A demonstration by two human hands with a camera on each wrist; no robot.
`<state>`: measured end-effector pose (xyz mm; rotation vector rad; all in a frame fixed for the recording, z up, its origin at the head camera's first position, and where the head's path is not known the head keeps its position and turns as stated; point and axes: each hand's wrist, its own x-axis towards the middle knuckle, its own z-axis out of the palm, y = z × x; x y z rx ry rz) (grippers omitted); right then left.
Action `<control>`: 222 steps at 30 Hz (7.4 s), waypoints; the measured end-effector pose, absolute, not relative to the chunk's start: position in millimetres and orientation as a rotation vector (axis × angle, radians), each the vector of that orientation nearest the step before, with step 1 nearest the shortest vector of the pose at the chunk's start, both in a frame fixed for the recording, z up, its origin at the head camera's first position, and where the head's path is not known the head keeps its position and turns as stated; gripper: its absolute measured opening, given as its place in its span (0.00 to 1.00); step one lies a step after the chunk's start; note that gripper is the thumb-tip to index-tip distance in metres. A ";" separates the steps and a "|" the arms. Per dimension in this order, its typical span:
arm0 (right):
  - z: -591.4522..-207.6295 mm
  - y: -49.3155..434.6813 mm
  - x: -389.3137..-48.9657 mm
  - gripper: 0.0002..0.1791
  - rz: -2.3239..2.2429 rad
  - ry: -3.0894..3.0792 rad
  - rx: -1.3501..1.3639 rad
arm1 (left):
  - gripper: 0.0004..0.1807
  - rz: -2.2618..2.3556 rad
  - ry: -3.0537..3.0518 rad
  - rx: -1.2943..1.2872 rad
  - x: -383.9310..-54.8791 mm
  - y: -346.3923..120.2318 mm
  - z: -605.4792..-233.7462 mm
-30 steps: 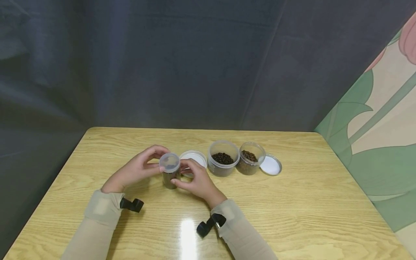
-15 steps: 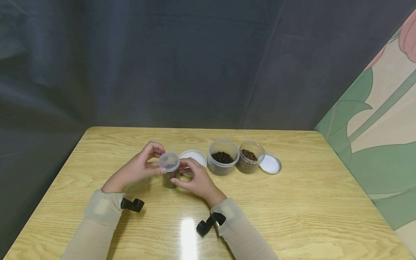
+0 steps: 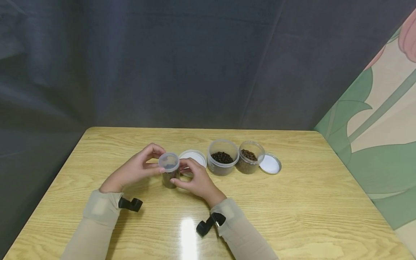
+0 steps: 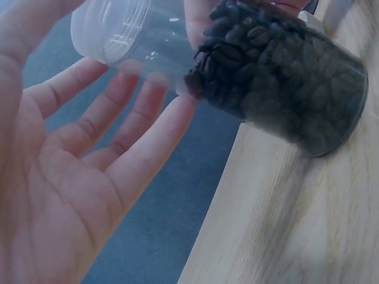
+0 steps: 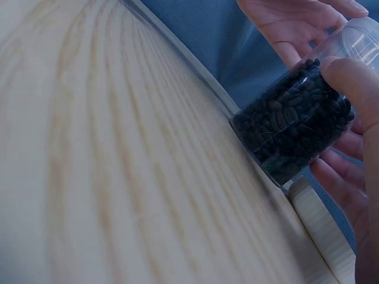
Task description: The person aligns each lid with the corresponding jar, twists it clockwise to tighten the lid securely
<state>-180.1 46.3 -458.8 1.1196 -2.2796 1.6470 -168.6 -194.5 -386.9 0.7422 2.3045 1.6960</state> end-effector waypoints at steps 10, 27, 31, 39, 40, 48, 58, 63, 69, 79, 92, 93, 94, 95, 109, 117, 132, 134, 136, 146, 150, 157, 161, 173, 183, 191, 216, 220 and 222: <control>-458.3 46.7 -179.5 0.27 1.649 -2.304 1.111 | 0.28 1.637 2.317 0.848 -169.6 -203.4 -388.6; -458.6 46.3 -179.9 0.27 1.644 -2.291 1.124 | 0.24 1.683 2.329 0.798 -171.7 -197.4 -389.5; -459.5 46.2 -180.4 0.27 1.637 -2.288 1.127 | 0.22 1.683 2.330 0.805 -171.6 -197.6 -389.7; -459.0 46.5 -180.3 0.27 1.637 -2.283 1.124 | 0.21 1.681 2.318 0.828 -171.9 -199.3 -389.9; -458.8 46.5 -180.3 0.27 1.636 -2.284 1.123 | 0.21 1.680 2.318 0.831 -172.1 -199.4 -390.2; -458.1 46.6 -179.7 0.27 1.639 -2.298 1.102 | 0.22 1.664 2.303 0.850 -170.5 -200.5 -388.4; -458.4 46.4 -180.3 0.28 1.636 -2.301 1.107 | 0.20 1.626 2.380 0.912 -172.8 -202.7 -392.1; -460.0 46.1 -181.4 0.28 1.634 -2.287 1.115 | 0.20 1.651 2.365 0.847 -172.4 -200.9 -391.5; -459.6 45.8 -181.7 0.27 1.638 -2.271 1.120 | 0.27 1.657 2.351 0.792 -172.0 -197.0 -390.3; -459.6 46.2 -181.6 0.27 1.630 -2.268 1.132 | 0.23 1.660 2.334 0.769 -170.4 -196.3 -389.0; -458.6 47.7 -180.3 0.27 1.645 -2.287 1.113 | 0.26 1.651 2.296 0.881 -172.6 -200.7 -391.5; -458.5 47.6 -180.3 0.27 1.646 -2.288 1.113 | 0.26 1.649 2.298 0.888 -172.7 -201.3 -391.8; -458.5 47.5 -180.3 0.27 1.648 -2.288 1.113 | 0.27 1.648 2.301 0.895 -172.7 -201.8 -392.0; -458.4 47.4 -180.2 0.27 1.650 -2.288 1.113 | 0.27 1.646 2.302 0.898 -172.6 -202.2 -391.9; -457.4 46.1 -180.1 0.27 1.631 -2.298 1.115 | 0.23 1.631 2.417 0.779 -169.9 -198.0 -386.1; -458.2 46.3 -180.5 0.27 1.645 -2.297 1.113 | 0.25 1.633 2.385 0.744 -169.3 -196.6 -382.4; -457.7 46.5 -180.2 0.27 1.648 -2.294 1.115 | 0.28 1.610 2.354 0.864 -170.8 -202.1 -386.6; -457.7 46.4 -180.3 0.27 1.649 -2.292 1.114 | 0.26 1.614 2.359 0.831 -171.0 -201.5 -386.4; -457.6 46.4 -180.2 0.27 1.647 -2.293 1.114 | 0.24 1.623 2.360 0.801 -170.8 -200.6 -385.8; -457.8 46.2 -180.9 0.28 1.636 -2.294 1.123 | 0.22 1.632 2.373 0.745 -170.8 -198.3 -385.1; -457.6 46.7 -180.7 0.28 1.643 -2.295 1.122 | 0.22 1.616 2.375 0.751 -171.2 -198.5 -385.1; -458.1 47.4 -180.0 0.27 1.652 -2.294 1.102 | 0.22 1.634 2.332 0.794 -172.0 -198.9 -386.5; -459.4 47.6 -179.6 0.26 1.655 -2.291 1.117 | 0.23 1.626 2.329 0.833 -172.0 -199.8 -389.5; -459.0 46.6 -178.8 0.27 1.659 -2.303 1.101 | 0.27 1.583 2.380 0.871 -169.9 -200.3 -388.2; -453.0 46.0 -177.9 0.27 1.673 -2.296 1.102 | 0.25 1.619 2.381 0.765 -171.0 -196.1 -386.0; -456.3 46.5 -180.8 0.27 1.668 -2.298 1.103 | 0.22 1.603 2.383 0.759 -171.0 -196.5 -384.5; -456.3 46.2 -180.5 0.28 1.663 -2.298 1.115 | 0.25 1.555 2.413 0.921 -171.6 -199.6 -387.5; -455.9 46.7 -180.9 0.27 1.668 -2.290 1.117 | 0.24 1.591 2.385 0.864 -172.5 -197.2 -385.8; -455.5 46.9 -181.4 0.27 1.665 -2.289 1.116 | 0.25 1.594 2.389 0.825 -172.1 -195.8 -384.4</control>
